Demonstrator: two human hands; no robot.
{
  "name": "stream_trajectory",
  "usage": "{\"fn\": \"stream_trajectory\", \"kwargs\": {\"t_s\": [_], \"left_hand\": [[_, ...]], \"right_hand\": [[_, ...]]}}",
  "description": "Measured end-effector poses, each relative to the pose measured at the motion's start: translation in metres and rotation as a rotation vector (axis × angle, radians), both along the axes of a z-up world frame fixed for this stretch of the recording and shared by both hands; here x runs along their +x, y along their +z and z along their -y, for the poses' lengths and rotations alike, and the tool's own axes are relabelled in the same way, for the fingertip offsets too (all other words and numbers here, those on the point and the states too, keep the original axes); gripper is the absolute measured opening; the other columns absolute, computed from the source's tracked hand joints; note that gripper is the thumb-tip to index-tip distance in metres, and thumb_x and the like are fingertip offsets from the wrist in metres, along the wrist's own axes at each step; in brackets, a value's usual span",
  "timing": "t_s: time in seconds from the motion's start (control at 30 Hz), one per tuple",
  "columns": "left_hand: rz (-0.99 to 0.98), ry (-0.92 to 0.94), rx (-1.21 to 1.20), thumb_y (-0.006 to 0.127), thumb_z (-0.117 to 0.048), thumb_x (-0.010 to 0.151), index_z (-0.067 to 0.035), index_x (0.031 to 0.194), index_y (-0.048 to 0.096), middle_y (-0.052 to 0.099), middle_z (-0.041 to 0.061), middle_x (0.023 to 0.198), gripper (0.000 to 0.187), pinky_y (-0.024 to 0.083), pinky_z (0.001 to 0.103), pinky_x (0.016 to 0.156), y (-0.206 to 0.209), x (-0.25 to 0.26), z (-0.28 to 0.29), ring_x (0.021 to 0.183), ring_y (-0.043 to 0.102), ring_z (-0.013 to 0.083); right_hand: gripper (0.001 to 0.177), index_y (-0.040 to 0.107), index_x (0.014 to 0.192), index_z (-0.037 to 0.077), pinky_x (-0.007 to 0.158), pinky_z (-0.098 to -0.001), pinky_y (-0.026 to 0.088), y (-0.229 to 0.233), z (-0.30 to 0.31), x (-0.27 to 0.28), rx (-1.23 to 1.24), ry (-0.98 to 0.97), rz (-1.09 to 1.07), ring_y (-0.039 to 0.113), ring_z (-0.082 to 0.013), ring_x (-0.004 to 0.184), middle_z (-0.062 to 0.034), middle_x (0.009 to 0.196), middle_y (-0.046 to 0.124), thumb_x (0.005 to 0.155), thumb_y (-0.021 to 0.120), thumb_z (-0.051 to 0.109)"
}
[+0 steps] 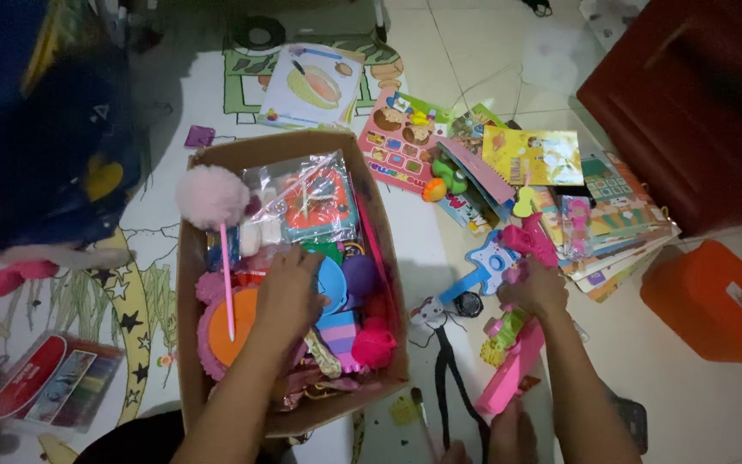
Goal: The person packs various children's toys and stationery items into a cardboard box. They place plastic toys, a toy guitar, notebooks, and other small items into the box one by one, arranging them to fit.
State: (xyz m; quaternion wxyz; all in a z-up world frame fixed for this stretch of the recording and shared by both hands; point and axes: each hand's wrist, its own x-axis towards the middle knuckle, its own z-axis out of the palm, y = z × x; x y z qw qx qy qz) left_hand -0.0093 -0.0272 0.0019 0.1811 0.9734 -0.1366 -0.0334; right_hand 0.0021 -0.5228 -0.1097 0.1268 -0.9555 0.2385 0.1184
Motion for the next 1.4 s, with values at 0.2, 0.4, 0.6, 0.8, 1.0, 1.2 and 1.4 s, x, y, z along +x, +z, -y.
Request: {"fn": "stream_trajectory", "kwargs": {"t_s": [0.2, 0.4, 0.6, 0.8, 1.0, 1.2, 1.4], "left_hand": [[-0.015, 0.004, -0.008, 0.100, -0.027, 0.067, -0.011, 0.133, 0.067, 0.065, 0.018, 0.118, 0.075, 0.056, 0.055, 0.100, 0.006, -0.002, 0.001, 0.115, 0.064, 0.0468], [-0.023, 0.002, 0.037, 0.100, -0.029, 0.067, -0.014, 0.133, 0.068, 0.065, 0.014, 0.118, 0.075, 0.057, 0.051, 0.102, 0.002, 0.003, 0.002, 0.116, 0.064, 0.0435], [-0.002, -0.011, -0.016, 0.100, -0.026, 0.066, -0.010, 0.131, 0.068, 0.065, 0.016, 0.115, 0.075, 0.057, 0.053, 0.100, -0.006, 0.003, 0.000, 0.115, 0.064, 0.0453], [-0.019, -0.019, -0.013, 0.099, -0.027, 0.067, -0.011, 0.131, 0.068, 0.065, 0.015, 0.118, 0.073, 0.055, 0.052, 0.103, 0.001, 0.004, -0.001, 0.119, 0.061, 0.0433], [-0.019, -0.003, -0.059, 0.099, -0.029, 0.066, -0.010, 0.131, 0.069, 0.067, 0.018, 0.122, 0.075, 0.056, 0.053, 0.099, -0.005, 0.004, -0.007, 0.118, 0.063, 0.0438], [0.270, 0.238, -0.306, 0.077, -0.018, 0.089, 0.000, 0.126, 0.064, 0.058, 0.019, 0.135, 0.043, 0.052, 0.050, 0.096, 0.011, 0.002, -0.007, 0.111, 0.059, 0.0390], [0.487, 0.495, -0.314, 0.064, 0.000, 0.092, 0.003, 0.121, 0.066, 0.060, 0.020, 0.129, 0.030, 0.049, 0.047, 0.098, 0.028, 0.007, -0.029, 0.114, 0.057, 0.0377]], "right_hand": [[0.045, 0.072, 0.114, 0.010, 0.091, -0.0593, 0.059, 0.022, -0.025, 0.011, -0.014, -0.145, 0.194, 0.074, -0.0508, 0.104, -0.0251, 0.109, 0.072, 0.084, 0.073, 0.043], [0.060, 0.057, 0.140, 0.016, 0.098, -0.0623, 0.057, 0.042, -0.041, 0.030, -0.105, 0.184, 0.289, 0.067, -0.0544, 0.119, -0.0239, 0.124, 0.060, 0.088, 0.082, 0.031], [0.050, 0.062, 0.141, 0.022, 0.098, -0.0594, 0.060, 0.021, -0.023, 0.046, -0.181, 0.219, 0.174, 0.070, -0.0497, 0.120, -0.0227, 0.124, 0.064, 0.093, 0.069, 0.037], [0.034, 0.069, 0.128, 0.006, 0.094, -0.0633, 0.060, 0.049, -0.014, 0.055, -0.194, 0.091, 0.120, 0.074, -0.0518, 0.112, -0.0248, 0.116, 0.073, 0.102, 0.053, 0.022], [0.032, 0.071, 0.110, -0.002, 0.087, -0.0656, 0.059, 0.125, -0.023, 0.037, -0.221, 0.131, 0.329, 0.075, -0.0559, 0.101, -0.0284, 0.096, 0.073, 0.096, 0.069, 0.026], [0.049, 0.077, 0.127, -0.012, 0.079, -0.0432, 0.052, 0.217, -0.081, 0.014, -0.107, 0.422, 0.970, 0.065, -0.0336, 0.081, -0.0218, 0.101, 0.072, 0.085, 0.096, 0.003], [0.051, 0.060, 0.140, 0.004, 0.089, -0.0281, 0.063, 0.284, -0.221, 0.014, 0.789, -0.093, 0.650, 0.072, -0.0201, 0.100, -0.0123, 0.122, 0.070, 0.092, 0.074, 0.009]]}}
